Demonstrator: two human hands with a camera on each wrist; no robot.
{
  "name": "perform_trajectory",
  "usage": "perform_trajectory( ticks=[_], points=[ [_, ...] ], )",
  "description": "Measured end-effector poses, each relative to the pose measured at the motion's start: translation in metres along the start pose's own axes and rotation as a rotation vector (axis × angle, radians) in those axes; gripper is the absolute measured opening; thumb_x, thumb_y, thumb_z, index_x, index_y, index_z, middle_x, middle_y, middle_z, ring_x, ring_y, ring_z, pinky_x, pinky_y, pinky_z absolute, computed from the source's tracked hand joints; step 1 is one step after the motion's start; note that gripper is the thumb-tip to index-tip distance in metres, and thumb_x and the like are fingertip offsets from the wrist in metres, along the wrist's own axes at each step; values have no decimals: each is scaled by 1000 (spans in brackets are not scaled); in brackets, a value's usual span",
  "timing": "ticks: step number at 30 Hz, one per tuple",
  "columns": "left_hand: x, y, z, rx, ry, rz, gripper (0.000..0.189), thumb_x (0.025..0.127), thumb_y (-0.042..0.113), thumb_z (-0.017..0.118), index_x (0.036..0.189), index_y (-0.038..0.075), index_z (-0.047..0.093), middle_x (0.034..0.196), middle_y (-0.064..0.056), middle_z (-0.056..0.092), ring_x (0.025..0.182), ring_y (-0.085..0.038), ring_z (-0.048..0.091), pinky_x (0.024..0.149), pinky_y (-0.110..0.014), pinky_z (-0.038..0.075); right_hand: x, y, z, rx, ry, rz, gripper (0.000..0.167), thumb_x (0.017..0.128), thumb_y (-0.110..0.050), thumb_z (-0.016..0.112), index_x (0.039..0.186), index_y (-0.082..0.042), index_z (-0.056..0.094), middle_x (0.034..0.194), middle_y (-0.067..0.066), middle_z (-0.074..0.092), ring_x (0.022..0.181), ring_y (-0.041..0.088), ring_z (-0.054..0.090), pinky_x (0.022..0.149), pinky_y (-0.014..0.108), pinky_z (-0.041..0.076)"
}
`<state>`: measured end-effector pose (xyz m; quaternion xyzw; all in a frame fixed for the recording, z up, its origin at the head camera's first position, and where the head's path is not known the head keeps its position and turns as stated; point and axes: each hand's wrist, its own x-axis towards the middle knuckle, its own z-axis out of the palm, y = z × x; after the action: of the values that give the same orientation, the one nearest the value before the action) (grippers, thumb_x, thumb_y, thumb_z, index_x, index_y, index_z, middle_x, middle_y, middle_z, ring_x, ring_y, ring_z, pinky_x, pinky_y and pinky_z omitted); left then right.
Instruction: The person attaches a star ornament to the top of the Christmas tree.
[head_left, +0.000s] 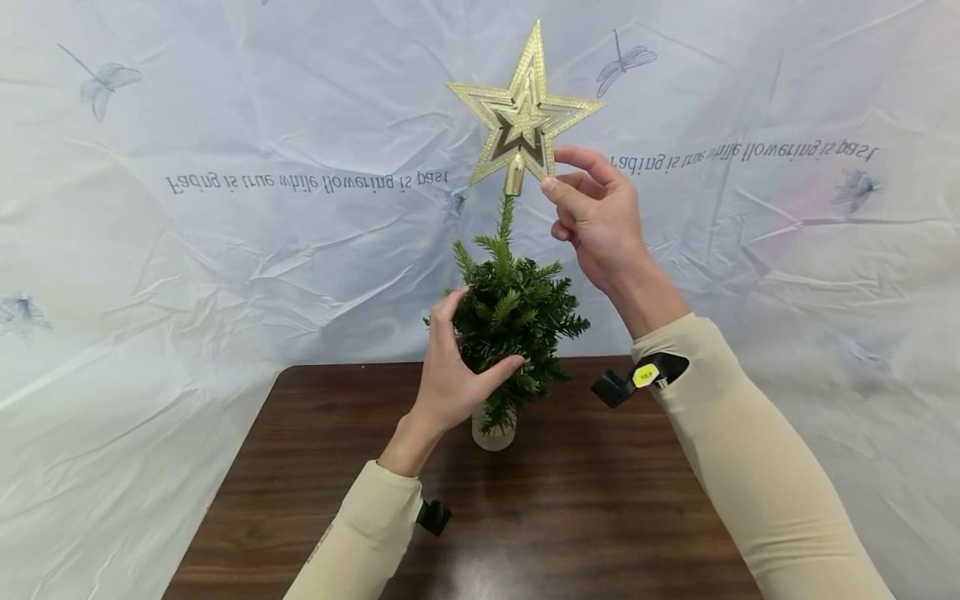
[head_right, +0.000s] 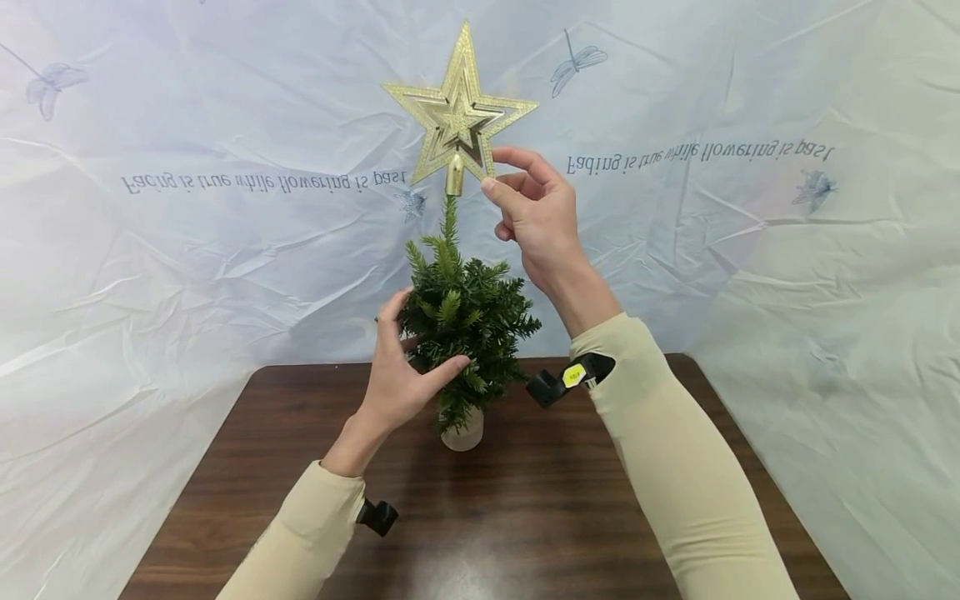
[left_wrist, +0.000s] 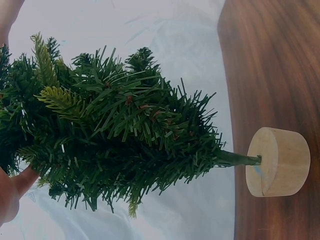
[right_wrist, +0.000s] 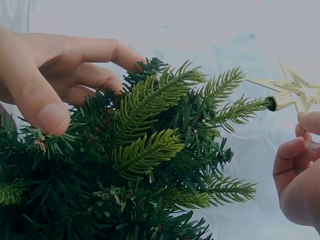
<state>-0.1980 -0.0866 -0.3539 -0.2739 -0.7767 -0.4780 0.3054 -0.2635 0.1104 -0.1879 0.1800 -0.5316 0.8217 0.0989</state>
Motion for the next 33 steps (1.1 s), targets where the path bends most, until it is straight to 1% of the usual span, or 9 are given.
perform_trajectory(
  ticks=[5, 11, 13, 15, 22, 23, 25, 30, 33],
  points=[
    [0, 1, 0, -4, -4, -8, 101, 92, 52, 79, 166, 14, 21, 164, -20, 32, 155, -36, 33, 120, -65, 33, 0, 1, 0, -2, -2, -1, 33, 96, 9, 71, 118, -14, 77, 81, 0, 67, 53, 11, 31, 50, 24, 36],
    [0, 1, -1, 3, -8, -20, 104, 90, 36, 87, 167, 14, 20, 164, -19, 32, 155, -35, 33, 121, -64, 32, 0, 3, -1, -14, -15, -8, 36, 95, 9, 71, 121, -15, 79, 81, 2, 70, 53, 12, 29, 50, 24, 37],
    [0, 1, -1, 5, -6, -17, 104, 89, 34, 88, 166, 13, 21, 164, -19, 32, 155, -35, 33, 120, -64, 33, -1, 4, -2, -14, -20, -4, 36, 95, 9, 72, 122, -14, 79, 81, 2, 70, 53, 12, 28, 50, 25, 36],
    [0, 1, -1, 4, -5, -15, 104, 90, 37, 87, 166, 13, 21, 164, -20, 32, 155, -35, 33, 120, -64, 33, -2, 5, -3, -28, -25, -6, 36, 95, 8, 72, 123, -15, 79, 81, 1, 71, 53, 12, 28, 51, 25, 36],
    [0, 2, -1, 2, -3, 2, 102, 93, 53, 78, 166, 12, 21, 163, -21, 33, 154, -36, 35, 120, -64, 33, -4, 7, -5, -80, -39, -42, 36, 96, 5, 74, 125, -15, 79, 80, -1, 73, 52, 12, 27, 51, 26, 36],
    [0, 2, -1, 3, -4, 3, 102, 93, 56, 77, 166, 11, 21, 162, -21, 34, 153, -36, 35, 120, -64, 33, -4, 7, -5, -92, -37, -46, 35, 96, 4, 74, 125, -15, 80, 80, -1, 73, 52, 12, 27, 51, 26, 36],
    [0, 1, -1, 5, -5, 0, 103, 93, 59, 75, 166, 11, 21, 162, -20, 34, 153, -35, 35, 121, -63, 33, -4, 7, -5, -107, -30, -46, 34, 95, 4, 75, 123, -14, 80, 80, 0, 73, 54, 13, 33, 51, 26, 37],
    [-1, 1, -1, 10, -1, 1, 102, 93, 55, 78, 165, 10, 21, 162, -21, 34, 153, -36, 35, 120, -64, 33, -5, 8, -6, -138, -16, -25, 32, 94, 3, 77, 121, -14, 81, 81, 2, 73, 65, 13, 48, 52, 24, 41],
    [-1, 1, -1, 13, 4, 6, 102, 93, 54, 78, 166, 11, 21, 162, -21, 34, 153, -37, 36, 119, -65, 34, -5, 10, -6, -144, -18, -9, 32, 93, 3, 78, 121, -13, 82, 82, 2, 73, 62, 12, 49, 54, 24, 43]
  ],
)
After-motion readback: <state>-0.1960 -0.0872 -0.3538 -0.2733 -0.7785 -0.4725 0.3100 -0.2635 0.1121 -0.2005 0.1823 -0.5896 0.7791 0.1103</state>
